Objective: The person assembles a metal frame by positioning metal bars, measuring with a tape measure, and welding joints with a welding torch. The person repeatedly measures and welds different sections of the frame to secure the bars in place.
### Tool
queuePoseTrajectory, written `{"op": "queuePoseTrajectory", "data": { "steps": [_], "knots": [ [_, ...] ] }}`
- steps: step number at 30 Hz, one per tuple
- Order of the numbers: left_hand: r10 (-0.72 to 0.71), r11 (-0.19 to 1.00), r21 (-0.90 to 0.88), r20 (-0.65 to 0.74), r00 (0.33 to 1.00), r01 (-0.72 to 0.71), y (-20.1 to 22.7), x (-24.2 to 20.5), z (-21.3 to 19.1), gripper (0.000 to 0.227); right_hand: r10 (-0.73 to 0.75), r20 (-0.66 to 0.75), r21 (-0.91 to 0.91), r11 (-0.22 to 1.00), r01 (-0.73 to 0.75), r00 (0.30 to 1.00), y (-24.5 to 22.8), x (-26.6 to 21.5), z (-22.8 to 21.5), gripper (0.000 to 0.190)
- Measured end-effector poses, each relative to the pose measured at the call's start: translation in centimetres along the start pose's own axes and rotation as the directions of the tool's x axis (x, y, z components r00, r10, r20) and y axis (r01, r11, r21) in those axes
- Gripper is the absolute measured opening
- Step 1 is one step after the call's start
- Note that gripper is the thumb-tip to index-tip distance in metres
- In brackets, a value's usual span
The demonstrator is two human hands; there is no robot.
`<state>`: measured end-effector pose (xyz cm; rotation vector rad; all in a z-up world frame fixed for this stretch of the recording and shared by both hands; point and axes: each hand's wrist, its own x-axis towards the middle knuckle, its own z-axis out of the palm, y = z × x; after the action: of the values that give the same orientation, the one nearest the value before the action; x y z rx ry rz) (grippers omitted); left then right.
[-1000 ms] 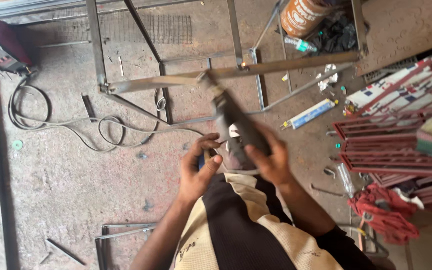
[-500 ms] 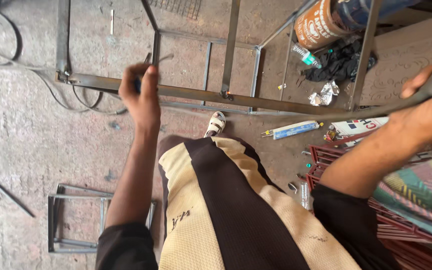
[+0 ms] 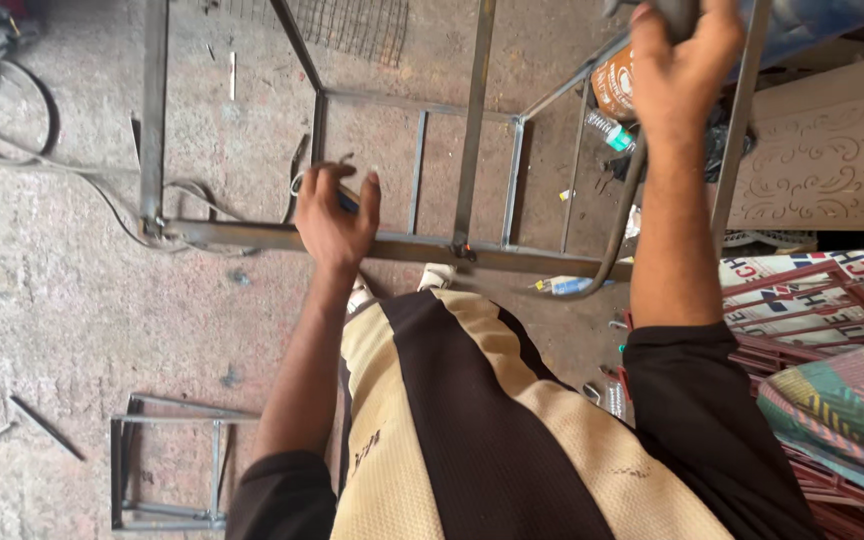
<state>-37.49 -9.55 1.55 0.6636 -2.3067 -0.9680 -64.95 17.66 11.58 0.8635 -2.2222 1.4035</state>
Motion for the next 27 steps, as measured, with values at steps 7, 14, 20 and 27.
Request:
{"op": "queuePoseTrajectory", "data": {
  "steps": [7,14,20,27],
  "knots": [
    [-0.028,1.0,-0.006,0.006,1.0,0.028,0.6,0.6,0.0,0.025,-0.049,0.092,-0.167,0.984,0.064,0.995,-0.6,-0.7,1.2,0.053],
    [-0.047,0.999,0.019,0.049,0.998,0.046,0.7,0.8,0.0,0.025,0.055,0.103,-0.183,0.982,-0.035,0.993,0.9,-1.1,1.8,0.052],
    [-0.055,0.998,0.031,0.062,0.997,0.053,0.5,0.8,0.1,0.023,-0.028,0.112,-0.203,0.978,0.05,0.993,1.9,-1.3,2.5,0.054],
    [-0.065,0.997,0.037,0.072,0.995,0.063,0.5,0.7,0.1,0.025,0.216,0.096,-0.135,0.97,-0.203,0.972,1.1,-1.2,2.9,0.054]
  ]
}}
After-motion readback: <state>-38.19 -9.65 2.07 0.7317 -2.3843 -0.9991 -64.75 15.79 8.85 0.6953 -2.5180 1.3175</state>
